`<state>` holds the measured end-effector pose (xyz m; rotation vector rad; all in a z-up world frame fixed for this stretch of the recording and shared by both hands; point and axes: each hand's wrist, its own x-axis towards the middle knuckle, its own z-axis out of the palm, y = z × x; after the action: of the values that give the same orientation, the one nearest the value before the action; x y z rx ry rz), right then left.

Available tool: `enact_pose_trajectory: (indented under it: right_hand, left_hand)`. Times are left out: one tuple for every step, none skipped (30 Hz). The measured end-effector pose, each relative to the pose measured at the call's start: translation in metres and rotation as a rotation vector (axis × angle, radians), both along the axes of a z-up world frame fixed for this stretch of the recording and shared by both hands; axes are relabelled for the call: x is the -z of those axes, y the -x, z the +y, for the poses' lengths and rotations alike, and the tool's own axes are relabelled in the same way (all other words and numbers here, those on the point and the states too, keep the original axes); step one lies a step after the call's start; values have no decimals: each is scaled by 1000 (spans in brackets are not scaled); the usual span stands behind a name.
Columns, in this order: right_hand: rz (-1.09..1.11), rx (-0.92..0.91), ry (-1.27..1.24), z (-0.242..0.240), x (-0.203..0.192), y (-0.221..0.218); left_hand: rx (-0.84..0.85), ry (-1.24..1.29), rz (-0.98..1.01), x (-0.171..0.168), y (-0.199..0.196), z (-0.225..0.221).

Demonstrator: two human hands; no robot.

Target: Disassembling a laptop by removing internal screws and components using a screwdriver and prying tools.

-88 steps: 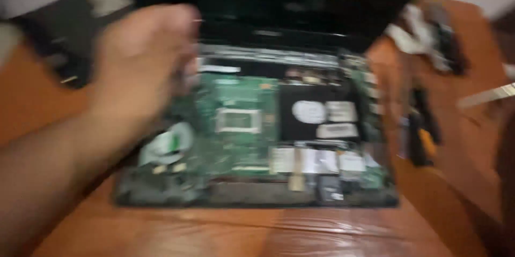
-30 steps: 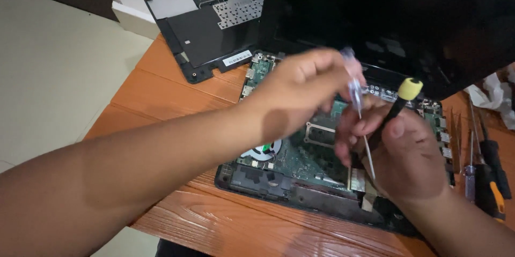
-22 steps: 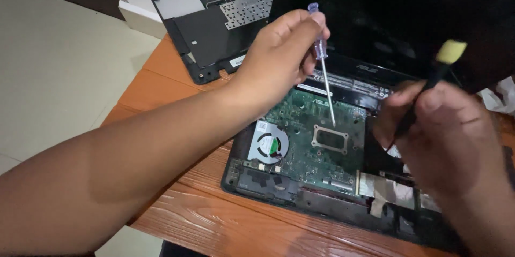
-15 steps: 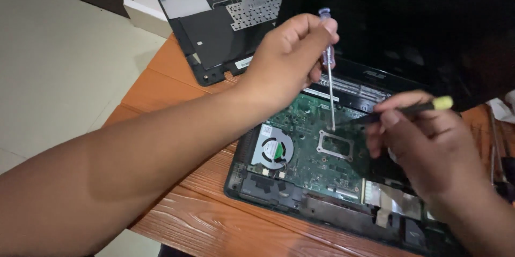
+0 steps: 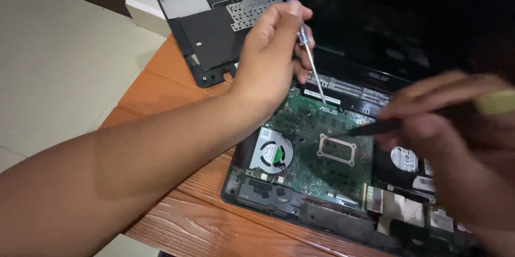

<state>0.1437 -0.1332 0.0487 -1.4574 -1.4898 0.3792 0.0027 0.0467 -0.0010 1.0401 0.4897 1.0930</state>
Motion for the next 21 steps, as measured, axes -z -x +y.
enact_pose_trajectory:
  right_hand:
    - [-29, -107, -82, 2, -2, 10]
    - [-29, -102, -83, 3, 1, 15]
    - [16, -89, -88, 4, 4, 20]
    - [61, -77, -90, 5, 8, 25]
    - [60, -73, -88, 5, 14, 21]
    - [44, -48, -112, 7, 20, 18]
    - [28, -23, -137, 8, 26, 15]
    - [30, -19, -131, 9, 29, 13]
    - [7, -42, -143, 11, 33, 10]
    - [-18, -63, -159, 14, 35, 7]
    - [-19, -59, -156, 12, 35, 8]
    - [-33, -89, -123, 10, 36, 9]
    - [-47, -120, -90, 8, 36, 11]
    - [-45, -122, -83, 7, 40, 9]
    - [-93, -225, -121, 6, 43, 8]
    - [-143, -326, -162, 5, 46, 6]
    - [-143, -327, -160, 2, 46, 7]
    - [-116, -326, -101, -2, 45, 9]
    - [-89, -325, -43, -5, 45, 10]
    - [-89, -325, -44, -5, 46, 10]
    - [-91, -356, -39, -5, 46, 10]
  left_hand:
    - [-8, 23, -18, 0, 0, 2]
    - [-3, 22, -17, -1, 0, 1]
    - [-5, 40, -29, -1, 0, 0]
    - [-8, 62, -40, -1, 0, 0]
    - [-4, 65, -40, 0, -1, 0]
    - [0, 53, -44, 2, -2, 0]
    - [5, 42, -48, 4, -3, 0]
    - [8, 48, -46, 4, -1, -1]
    - [19, 32, -45, 4, 0, -2]
    - [31, 13, -47, 3, 0, -2]
    - [36, 16, -47, 2, -2, -2]
    - [31, 9, -47, 3, -2, -2]
    - [26, 3, -48, 4, -2, -3]
    - [23, 9, -46, 4, -2, -3]
    - [26, -8, -24, 4, -1, -4]
    - [30, -30, -3, 3, -1, -4]
    - [29, -27, -3, 5, -1, -4]
    - [37, -80, -11, 6, -2, -4]
    - [44, -134, -18, 8, -2, -4]
    - [44, -135, -18, 7, -2, -5]
    - [48, -135, -7, 6, -2, -6]
